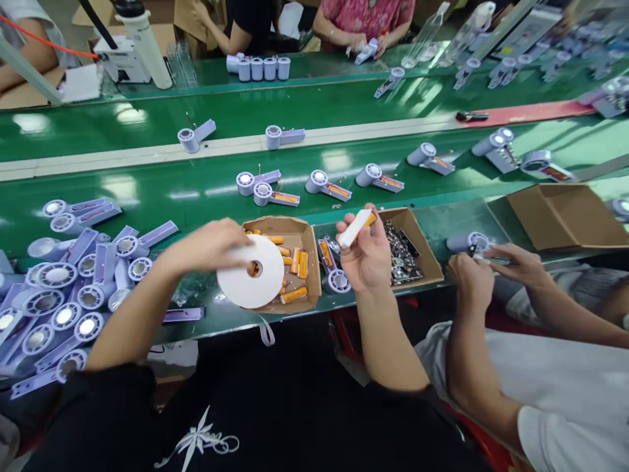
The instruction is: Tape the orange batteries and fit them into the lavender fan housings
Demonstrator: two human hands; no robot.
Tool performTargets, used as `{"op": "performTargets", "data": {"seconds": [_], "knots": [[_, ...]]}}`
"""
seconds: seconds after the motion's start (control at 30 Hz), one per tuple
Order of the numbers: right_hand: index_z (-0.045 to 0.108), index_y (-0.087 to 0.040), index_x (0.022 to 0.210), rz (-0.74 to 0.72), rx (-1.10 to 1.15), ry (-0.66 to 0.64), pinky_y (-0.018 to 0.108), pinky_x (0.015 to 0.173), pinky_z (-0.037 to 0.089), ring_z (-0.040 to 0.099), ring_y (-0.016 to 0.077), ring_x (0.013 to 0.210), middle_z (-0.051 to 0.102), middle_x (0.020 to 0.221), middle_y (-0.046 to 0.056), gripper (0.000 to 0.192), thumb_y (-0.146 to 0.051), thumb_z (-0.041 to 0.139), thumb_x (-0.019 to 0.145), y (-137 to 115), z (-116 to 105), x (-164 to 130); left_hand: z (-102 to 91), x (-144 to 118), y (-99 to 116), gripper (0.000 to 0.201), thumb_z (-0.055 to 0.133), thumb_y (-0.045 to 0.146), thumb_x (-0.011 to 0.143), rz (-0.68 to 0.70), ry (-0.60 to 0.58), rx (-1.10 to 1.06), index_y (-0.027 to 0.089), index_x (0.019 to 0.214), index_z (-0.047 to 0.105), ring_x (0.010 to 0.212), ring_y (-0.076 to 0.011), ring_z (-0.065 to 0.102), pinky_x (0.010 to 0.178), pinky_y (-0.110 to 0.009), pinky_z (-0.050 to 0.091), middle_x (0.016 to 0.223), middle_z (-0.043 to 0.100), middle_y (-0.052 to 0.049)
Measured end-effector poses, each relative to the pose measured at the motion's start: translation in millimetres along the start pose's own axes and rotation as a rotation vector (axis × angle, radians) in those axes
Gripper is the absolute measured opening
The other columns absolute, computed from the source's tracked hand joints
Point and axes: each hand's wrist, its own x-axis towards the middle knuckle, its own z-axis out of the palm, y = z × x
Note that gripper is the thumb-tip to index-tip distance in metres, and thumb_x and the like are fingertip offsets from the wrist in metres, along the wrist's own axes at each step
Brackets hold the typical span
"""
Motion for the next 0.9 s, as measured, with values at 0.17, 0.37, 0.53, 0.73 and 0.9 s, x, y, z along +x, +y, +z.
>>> {"op": "performTargets", "data": {"seconds": [0.17,0.37,0.53,0.73,0.9], "knots": [[0.067,-0.047,0.137,-0.039,-0.041,0.011,0.046,0.095,0.073,0.085,0.0235,0.116,0.082,0.130,0.002,0.050,-0.061,0.087,0.093,-1,-7,-22,-49.8,146,-60,0.063,0.071,0.031,0.090,-0.278,0.006,0.278,0.022,0.152,0.072,0.140,-0.0401,0.059,0.113,-0.049,0.052,0.155,0.068,-0.019],[0.070,-0.073,0.122,-0.047,-0.263,0.062,0.072,0.098,0.066,0.078,0.0372,0.132,0.081,0.140,0.001,0.044,-0.064,0.090,0.083,-23,-14,-24,-36.5,175,-86,0.063,0.079,0.018,0.072,-0.358,-0.111,0.259,0.022,0.134,0.084,0.133,-0.0362,0.069,0.114,-0.042,0.053,0.141,0.078,-0.017],[0.076,-0.056,0.122,-0.125,-0.359,-0.019,0.077,0.092,0.067,0.082,0.0447,0.120,0.085,0.125,0.008,0.047,-0.063,0.094,0.079,-23,11,-8,-20.7,121,-117,0.062,0.078,0.014,0.066,-0.405,-0.118,0.195,0.015,0.127,0.085,0.139,-0.0378,0.064,0.111,-0.042,0.055,0.135,0.080,-0.022],[0.081,-0.027,0.112,-0.194,-0.396,-0.362,0.053,0.099,0.072,0.087,0.0285,0.100,0.088,0.114,0.008,0.041,-0.050,0.095,0.081,30,113,69,-22.5,109,-142,0.034,0.068,0.036,0.092,-0.346,-0.037,0.099,0.027,0.120,0.086,0.120,-0.0269,0.072,0.102,-0.032,0.053,0.124,0.085,-0.007],[0.080,-0.020,0.132,-0.222,-0.920,-0.678,0.042,0.113,0.063,0.084,0.0251,0.116,0.088,0.126,0.010,0.036,-0.033,0.075,0.099,73,187,131,-17.7,117,-144,0.037,0.054,0.039,0.106,-0.400,0.119,0.046,0.025,0.127,0.081,0.116,-0.0252,0.075,0.097,-0.030,0.050,0.128,0.084,-0.009]]}}
